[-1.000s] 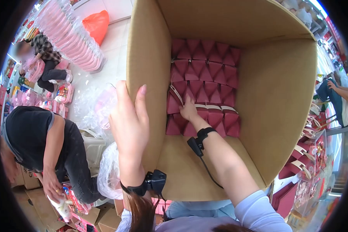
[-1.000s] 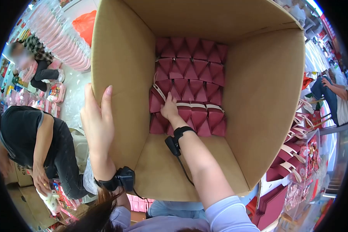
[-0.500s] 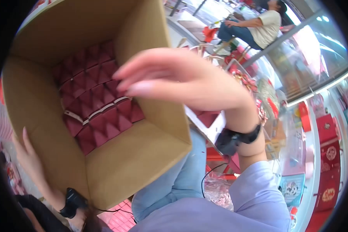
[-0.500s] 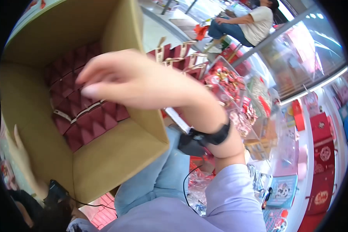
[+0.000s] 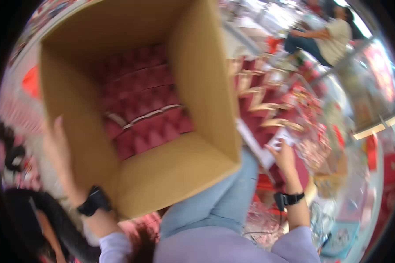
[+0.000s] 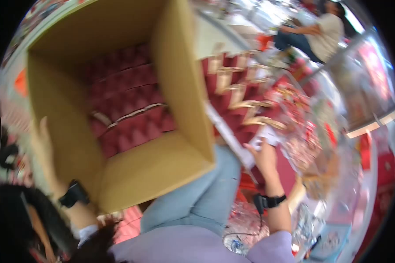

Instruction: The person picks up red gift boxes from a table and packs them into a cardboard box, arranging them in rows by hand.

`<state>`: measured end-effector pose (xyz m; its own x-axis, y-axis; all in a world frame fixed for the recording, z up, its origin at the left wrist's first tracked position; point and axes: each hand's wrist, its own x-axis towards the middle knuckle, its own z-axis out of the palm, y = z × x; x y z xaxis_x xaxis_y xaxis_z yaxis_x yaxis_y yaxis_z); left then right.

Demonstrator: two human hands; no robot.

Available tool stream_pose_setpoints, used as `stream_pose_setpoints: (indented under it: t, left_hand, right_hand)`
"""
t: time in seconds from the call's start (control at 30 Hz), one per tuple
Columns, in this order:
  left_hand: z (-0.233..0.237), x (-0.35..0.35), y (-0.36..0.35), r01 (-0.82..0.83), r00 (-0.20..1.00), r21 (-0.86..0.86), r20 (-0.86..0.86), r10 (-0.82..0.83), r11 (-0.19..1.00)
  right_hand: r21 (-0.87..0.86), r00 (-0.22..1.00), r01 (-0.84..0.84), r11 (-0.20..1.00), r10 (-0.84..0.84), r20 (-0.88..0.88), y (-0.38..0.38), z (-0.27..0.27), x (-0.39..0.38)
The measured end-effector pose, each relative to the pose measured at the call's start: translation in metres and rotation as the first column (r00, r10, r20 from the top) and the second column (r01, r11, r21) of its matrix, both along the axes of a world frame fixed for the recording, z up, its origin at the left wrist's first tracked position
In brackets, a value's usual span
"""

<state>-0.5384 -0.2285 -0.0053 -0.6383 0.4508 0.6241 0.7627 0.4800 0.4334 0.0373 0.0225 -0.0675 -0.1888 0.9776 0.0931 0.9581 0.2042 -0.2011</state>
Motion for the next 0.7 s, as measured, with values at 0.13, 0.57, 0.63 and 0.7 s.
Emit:
stream_pose_setpoints:
  t: [0.13, 0.57, 0.63, 0.7]
  left_hand:
    - [0.005, 0.014, 0.008, -0.062, 0.996, 0.07, -0.059, 0.066, 0.996]
    - [0.014, 0.014, 0.012, -0.14, 0.988, 0.002, 0.061, 0.14, 0.99]
    - [0.015, 0.016, 0.011, -0.141, 0.987, -0.003, 0.073, 0.141, 0.99]
    - [0.016, 0.019, 0.009, -0.143, 0.986, -0.006, 0.084, 0.143, 0.99]
  right_hand:
    - [0.198, 0.967, 0.117, 0.973, -0.157, 0.201, 0.011, -0.042, -0.004]
    - [0.184, 0.808, -0.221, 0.958, 0.285, -0.516, -0.049, 0.192, -0.079]
    - [0.185, 0.762, -0.539, 0.822, 0.569, -0.308, -0.045, 0.184, -0.188]
    - [0.112, 0.582, -0.775, 0.623, 0.771, -0.259, -0.04, 0.164, -0.304]
